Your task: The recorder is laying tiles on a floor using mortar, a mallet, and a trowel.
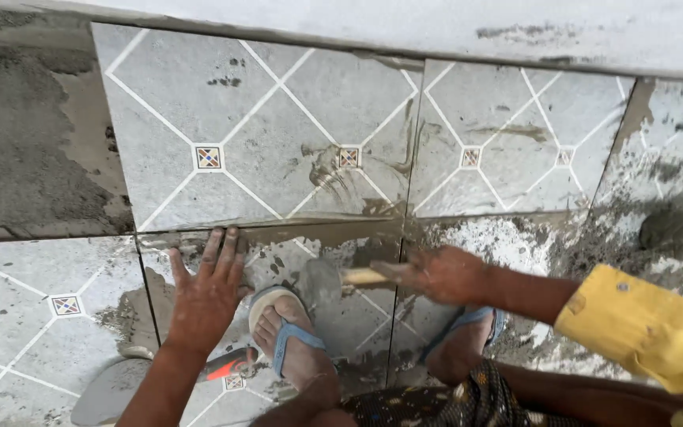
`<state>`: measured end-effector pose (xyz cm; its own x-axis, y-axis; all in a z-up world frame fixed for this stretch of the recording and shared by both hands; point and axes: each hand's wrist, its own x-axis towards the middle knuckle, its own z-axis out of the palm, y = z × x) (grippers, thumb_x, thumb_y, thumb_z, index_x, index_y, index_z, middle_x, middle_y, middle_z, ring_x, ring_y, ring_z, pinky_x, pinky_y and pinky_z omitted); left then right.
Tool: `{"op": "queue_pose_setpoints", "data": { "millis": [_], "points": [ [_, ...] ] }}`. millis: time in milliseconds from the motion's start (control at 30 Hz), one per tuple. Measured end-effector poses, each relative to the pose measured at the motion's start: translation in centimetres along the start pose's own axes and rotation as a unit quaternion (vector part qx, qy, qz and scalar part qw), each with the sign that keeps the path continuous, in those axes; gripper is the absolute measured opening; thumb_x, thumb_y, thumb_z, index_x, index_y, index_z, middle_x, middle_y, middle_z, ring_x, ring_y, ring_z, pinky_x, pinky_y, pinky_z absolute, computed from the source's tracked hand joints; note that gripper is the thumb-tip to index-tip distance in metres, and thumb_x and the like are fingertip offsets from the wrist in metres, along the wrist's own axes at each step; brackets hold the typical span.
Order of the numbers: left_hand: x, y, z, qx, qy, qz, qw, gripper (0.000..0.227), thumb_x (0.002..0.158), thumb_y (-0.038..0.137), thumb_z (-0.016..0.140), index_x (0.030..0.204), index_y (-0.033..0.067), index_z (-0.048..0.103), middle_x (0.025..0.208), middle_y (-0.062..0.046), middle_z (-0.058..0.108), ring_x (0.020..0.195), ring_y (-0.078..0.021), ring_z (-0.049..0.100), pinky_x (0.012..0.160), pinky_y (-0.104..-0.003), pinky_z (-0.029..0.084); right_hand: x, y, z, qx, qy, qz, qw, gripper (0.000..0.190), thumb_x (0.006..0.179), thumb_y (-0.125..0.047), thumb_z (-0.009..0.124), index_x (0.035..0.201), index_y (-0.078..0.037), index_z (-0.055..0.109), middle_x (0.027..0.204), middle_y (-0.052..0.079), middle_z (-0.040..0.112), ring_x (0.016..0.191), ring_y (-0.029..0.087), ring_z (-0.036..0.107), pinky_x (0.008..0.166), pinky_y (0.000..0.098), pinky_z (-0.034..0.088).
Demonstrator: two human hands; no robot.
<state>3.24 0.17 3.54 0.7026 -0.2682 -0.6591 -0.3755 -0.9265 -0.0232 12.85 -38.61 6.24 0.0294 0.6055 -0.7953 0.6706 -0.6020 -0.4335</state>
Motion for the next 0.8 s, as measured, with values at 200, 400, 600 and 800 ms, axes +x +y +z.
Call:
{"op": "queue_pose_setpoints", "data": {
  "millis": [200, 400, 600, 800],
  "points": [
    [-0.2, 0.3, -0.6, 0.034, -0.002, -0.012, 0.999, 0.082, 0.09, 0.063, 0.047, 0.158, 0.0196, 0.034, 0.168, -0.002, 0.017, 0.155, -0.0229, 0.014, 0.115, -0.073, 0.019, -1.0, -0.3, -0.4, 0.014, -0.032, 0.014, 0.999, 0.067, 0.109, -0.03, 0.033, 0.165, -0.037, -0.005, 0.142, 0.04, 0.039, 0.053, 0.018, 0.06, 0.036, 0.0301, 0.054],
    [-0.3, 1.0, -1.0, 0.051, -0.009, -0.018, 0.998, 0.086, 0.089, 0.065, 0.046, 0.161, 0.0211, 0.031, 0.171, -0.001, 0.015, 0.154, -0.0224, 0.013, 0.117, -0.07, 0.019, -1.7, 0.5, 2.8, 0.005, 0.052, -0.021, 0.998, 0.067, 0.109, -0.02, 0.036, 0.166, -0.028, 0.002, 0.108, 0.027, 0.062, 0.051, 0.017, 0.058, 0.038, 0.0299, 0.052],
    [-0.1, 2.5, -2.2, 0.1, -0.012, -0.014, 0.995, 0.072, 0.092, 0.056, 0.051, 0.15, 0.0161, 0.04, 0.17, -0.011, 0.019, 0.155, -0.0273, 0.02, 0.121, -0.059, 0.025, -10.8, 5.9, 9.5, 0.056, 0.262, -0.057, 0.962, 0.045, 0.114, -0.029, 0.024, 0.156, -0.021, 0.036, 0.106, 0.014, 0.07, 0.076, 0.024, 0.066, 0.061, 0.0385, 0.056],
    [5.9, 8.4, -13.2, 0.079, -0.039, 0.117, 0.989, 0.072, 0.09, 0.049, 0.062, 0.146, 0.0088, 0.043, 0.154, -0.014, 0.04, 0.145, -0.0309, 0.036, 0.117, -0.058, 0.03, -22.2, 9.5, 18.1, 0.259, 0.136, 0.293, 0.91, 0.045, 0.107, -0.043, 0.031, 0.142, -0.027, 0.054, 0.11, 0.007, 0.068, 0.064, 0.017, 0.068, 0.052, 0.0326, 0.059]
  ]
}}
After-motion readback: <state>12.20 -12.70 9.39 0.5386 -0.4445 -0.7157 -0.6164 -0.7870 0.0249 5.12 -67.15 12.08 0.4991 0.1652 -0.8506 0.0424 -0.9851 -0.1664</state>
